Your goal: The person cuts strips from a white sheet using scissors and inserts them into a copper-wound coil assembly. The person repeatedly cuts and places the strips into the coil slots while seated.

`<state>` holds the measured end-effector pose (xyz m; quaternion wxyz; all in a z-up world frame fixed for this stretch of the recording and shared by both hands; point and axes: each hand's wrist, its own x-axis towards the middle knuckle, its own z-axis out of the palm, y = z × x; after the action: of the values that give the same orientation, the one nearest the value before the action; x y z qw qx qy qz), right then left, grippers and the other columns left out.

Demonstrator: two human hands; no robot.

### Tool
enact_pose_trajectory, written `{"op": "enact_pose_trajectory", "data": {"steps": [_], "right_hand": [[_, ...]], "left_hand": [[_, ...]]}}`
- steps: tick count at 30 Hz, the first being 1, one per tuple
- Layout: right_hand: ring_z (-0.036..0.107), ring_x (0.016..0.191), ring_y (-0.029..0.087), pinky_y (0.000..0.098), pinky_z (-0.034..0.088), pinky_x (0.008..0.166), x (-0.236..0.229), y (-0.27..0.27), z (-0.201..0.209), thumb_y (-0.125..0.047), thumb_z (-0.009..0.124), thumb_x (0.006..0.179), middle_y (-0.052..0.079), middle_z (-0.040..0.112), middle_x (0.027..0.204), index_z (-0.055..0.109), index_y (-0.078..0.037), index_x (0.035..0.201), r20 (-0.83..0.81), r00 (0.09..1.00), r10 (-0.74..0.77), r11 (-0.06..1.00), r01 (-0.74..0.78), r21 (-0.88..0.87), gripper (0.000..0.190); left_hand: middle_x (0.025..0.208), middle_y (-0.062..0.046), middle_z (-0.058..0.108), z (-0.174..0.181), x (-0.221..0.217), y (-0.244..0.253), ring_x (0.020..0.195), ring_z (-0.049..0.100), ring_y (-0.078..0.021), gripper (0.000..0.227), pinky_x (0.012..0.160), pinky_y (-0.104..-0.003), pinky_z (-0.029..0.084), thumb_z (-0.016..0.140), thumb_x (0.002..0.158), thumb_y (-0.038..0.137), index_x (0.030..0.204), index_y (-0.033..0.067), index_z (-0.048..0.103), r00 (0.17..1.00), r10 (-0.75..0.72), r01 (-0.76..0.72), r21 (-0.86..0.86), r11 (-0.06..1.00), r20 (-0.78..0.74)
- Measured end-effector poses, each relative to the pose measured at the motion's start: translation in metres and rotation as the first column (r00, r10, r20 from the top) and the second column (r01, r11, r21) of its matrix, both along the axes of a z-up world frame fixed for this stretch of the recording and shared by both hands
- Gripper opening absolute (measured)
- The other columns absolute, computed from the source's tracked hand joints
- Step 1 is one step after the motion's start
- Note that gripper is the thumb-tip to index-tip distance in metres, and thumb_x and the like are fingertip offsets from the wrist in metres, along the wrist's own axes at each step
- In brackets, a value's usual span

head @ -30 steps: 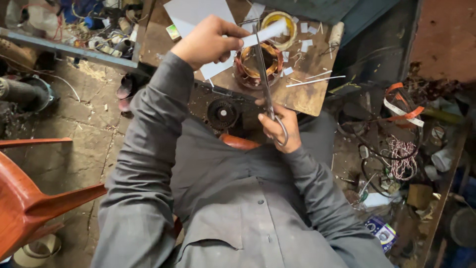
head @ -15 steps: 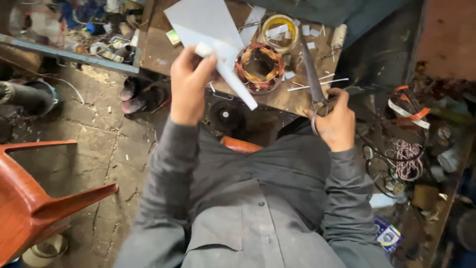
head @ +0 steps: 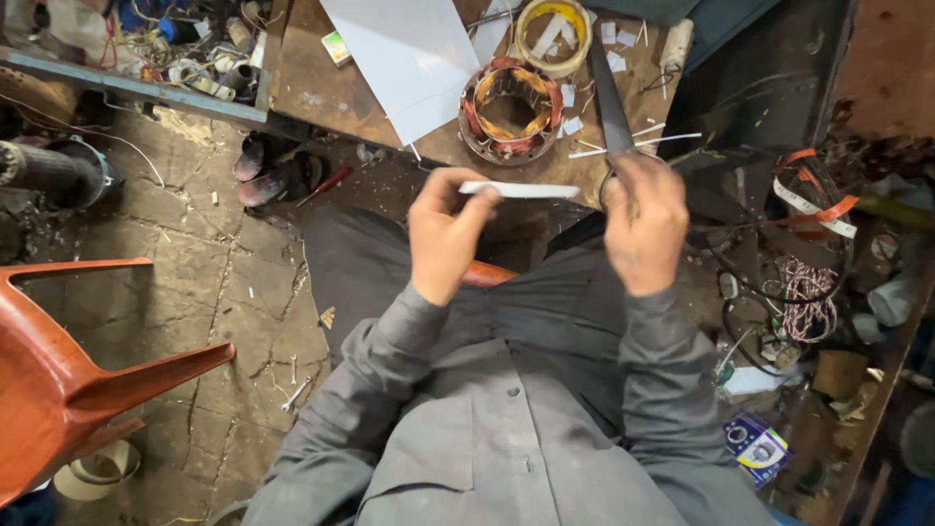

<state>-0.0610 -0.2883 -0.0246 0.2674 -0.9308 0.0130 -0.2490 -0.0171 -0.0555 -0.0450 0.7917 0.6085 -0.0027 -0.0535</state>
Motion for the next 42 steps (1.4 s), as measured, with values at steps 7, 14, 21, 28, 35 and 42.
{"op": "enact_pose_trajectory", "data": {"steps": [7,14,21,28,35,42], "right_hand": [[0.074,0.084,0.027,0.0336,0.057,0.076,-0.021,0.035,0.014,-0.007,0.069,0.095,0.014,0.076,0.098,0.076,-0.004,0.112,-0.216,0.969,0.121,0.95,-0.05,0.307,0.018],[0.072,0.081,0.017,0.0287,0.054,0.073,-0.042,0.014,0.002,-0.004,0.063,0.098,0.01,0.074,0.094,0.074,-0.003,0.117,-0.212,0.976,0.044,0.92,0.043,0.391,0.022],[0.05,0.072,0.015,0.0279,0.042,0.065,-0.06,0.023,-0.024,-0.014,0.072,0.095,0.006,0.059,0.087,0.071,-0.002,0.121,-0.3,0.933,0.198,0.824,0.007,0.566,0.029],[0.066,0.081,0.022,0.0324,0.051,0.072,-0.038,0.047,-0.018,-0.013,0.075,0.089,0.01,0.067,0.092,0.073,-0.004,0.111,-0.135,0.947,0.291,0.847,-0.19,0.496,0.024],[0.066,0.088,0.033,0.0378,0.051,0.078,0.023,0.054,0.005,-0.002,0.069,0.095,0.016,0.065,0.093,0.076,-0.006,0.115,-0.06,0.991,0.122,0.943,-0.097,0.319,0.022],[0.067,0.096,0.035,0.0409,0.053,0.086,0.065,0.069,0.011,-0.001,0.071,0.093,0.015,0.069,0.1,0.074,-0.005,0.113,0.139,0.983,0.124,0.963,-0.153,0.223,0.02]], "left_hand": [[0.111,-0.01,0.075,0.003,0.002,-0.025,0.088,0.073,-0.0174,0.034,0.075,-0.028,0.059,0.083,0.089,0.011,0.119,0.0016,0.068,0.944,-0.252,0.145,0.417,0.897,0.214],[0.132,-0.015,0.058,-0.002,0.046,-0.051,0.082,0.073,-0.032,0.062,0.064,-0.04,0.058,0.072,0.083,0.007,0.141,0.0012,0.05,0.811,-0.374,-0.283,0.862,0.42,0.449],[0.119,-0.009,0.063,-0.013,0.066,-0.032,0.078,0.071,-0.0342,0.048,0.064,-0.043,0.057,0.066,0.081,0.004,0.128,0.009,0.059,0.771,-0.486,-0.217,0.887,0.407,0.411],[0.131,-0.003,0.064,0.014,0.1,0.021,0.097,0.07,-0.0312,0.057,0.077,-0.043,0.055,0.075,0.078,0.005,0.132,0.0169,0.061,0.613,-0.678,-0.073,0.883,0.465,0.407],[0.141,-0.004,0.058,-0.002,0.066,0.016,0.116,0.063,-0.0307,0.061,0.096,-0.044,0.05,0.085,0.078,0.017,0.133,0.0115,0.061,0.625,-0.416,-0.42,0.733,0.535,0.661],[0.138,-0.008,0.061,-0.013,0.073,0.019,0.128,0.06,-0.0324,0.05,0.106,-0.043,0.052,0.085,0.079,0.01,0.124,0.0063,0.065,0.559,-0.404,-0.398,0.661,0.636,0.724]]}}
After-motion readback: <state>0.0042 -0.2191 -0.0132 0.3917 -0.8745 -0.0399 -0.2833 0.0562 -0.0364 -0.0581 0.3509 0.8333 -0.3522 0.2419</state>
